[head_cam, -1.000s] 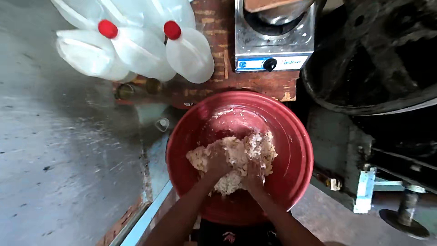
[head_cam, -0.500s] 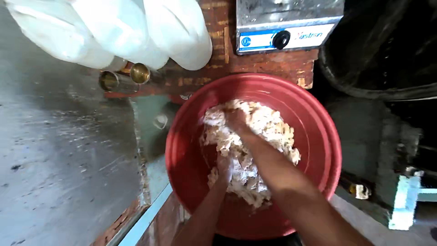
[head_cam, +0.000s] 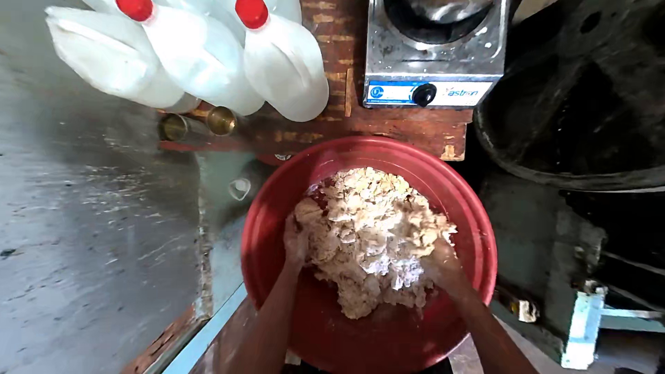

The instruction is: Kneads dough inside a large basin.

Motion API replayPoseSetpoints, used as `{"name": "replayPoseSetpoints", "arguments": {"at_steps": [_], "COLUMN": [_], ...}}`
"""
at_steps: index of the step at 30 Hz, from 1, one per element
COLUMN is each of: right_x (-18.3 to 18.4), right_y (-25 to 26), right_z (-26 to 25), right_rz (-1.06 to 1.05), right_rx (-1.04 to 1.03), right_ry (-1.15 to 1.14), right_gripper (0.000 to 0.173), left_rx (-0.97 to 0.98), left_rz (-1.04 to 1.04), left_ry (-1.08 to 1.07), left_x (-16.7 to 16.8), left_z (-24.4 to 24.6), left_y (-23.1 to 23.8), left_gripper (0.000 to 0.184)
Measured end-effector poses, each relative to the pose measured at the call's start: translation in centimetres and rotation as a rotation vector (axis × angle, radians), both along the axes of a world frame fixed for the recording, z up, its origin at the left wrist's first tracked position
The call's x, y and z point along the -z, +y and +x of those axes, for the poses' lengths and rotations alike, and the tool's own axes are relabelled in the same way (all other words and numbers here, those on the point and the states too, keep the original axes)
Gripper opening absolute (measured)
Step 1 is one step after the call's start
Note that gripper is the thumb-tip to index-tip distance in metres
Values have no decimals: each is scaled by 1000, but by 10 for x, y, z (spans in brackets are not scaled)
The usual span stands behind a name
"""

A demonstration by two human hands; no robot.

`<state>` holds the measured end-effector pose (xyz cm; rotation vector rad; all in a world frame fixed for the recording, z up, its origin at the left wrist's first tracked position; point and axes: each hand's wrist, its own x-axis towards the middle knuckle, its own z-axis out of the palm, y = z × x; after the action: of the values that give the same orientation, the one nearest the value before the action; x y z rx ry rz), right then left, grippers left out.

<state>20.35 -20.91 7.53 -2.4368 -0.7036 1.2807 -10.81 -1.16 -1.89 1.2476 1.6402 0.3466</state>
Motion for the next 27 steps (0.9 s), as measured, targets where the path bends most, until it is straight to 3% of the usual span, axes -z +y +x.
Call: {"name": "replayPoseSetpoints", "arguments": {"at_steps": [3,5,7,9,11,13,14,17,19,21,23,26,27], "right_x": [51,72,77,78,76,70,67,39,-6,-47,-56,-7,14], "right_y": [15,39,64,83,93,100,98,61,37,17,-2,18,37], "right_z": [34,35,38,46,56,59,53,12,-19,-49,-80,-115,-118], "right_rz": [65,182,132,45,-53,-112,-131,-263,-358,-408,-438,-437,-423], "right_rx": [123,267,318,287,223,89,-9,-209,-237,-244,-328,-573,-618], "right_ry": [134,219,240,207,191,201,197,207,234,279,285,140,87], "right_gripper": [77,88,93,93,91,90,86,91,99,103,101,78,67], "left_rx": [72,266,448,570,650,647,646,768,897,1069,1172,1164,1134], "left_rz": [-59,-143,-228,-283,-304,-295,-308,-376,-304,-269,-262,-226,-207], "left_ry": [-87,-96,-101,-116,-174,-197,-142,97,146,293,455,572,564], "left_x": [20,27,18,-13,-7,17,12,-45,-85,-102,-83,-28,-15], "left_z": [47,93,145,186,211,200,184,127,85,49,39,74,87], "left_y": [44,67,76,74,63,35,15,-45,-73,-76,-60,-17,-3], "left_gripper": [52,50,53,51,54,64,74,95,94,93,93,94,84]}}
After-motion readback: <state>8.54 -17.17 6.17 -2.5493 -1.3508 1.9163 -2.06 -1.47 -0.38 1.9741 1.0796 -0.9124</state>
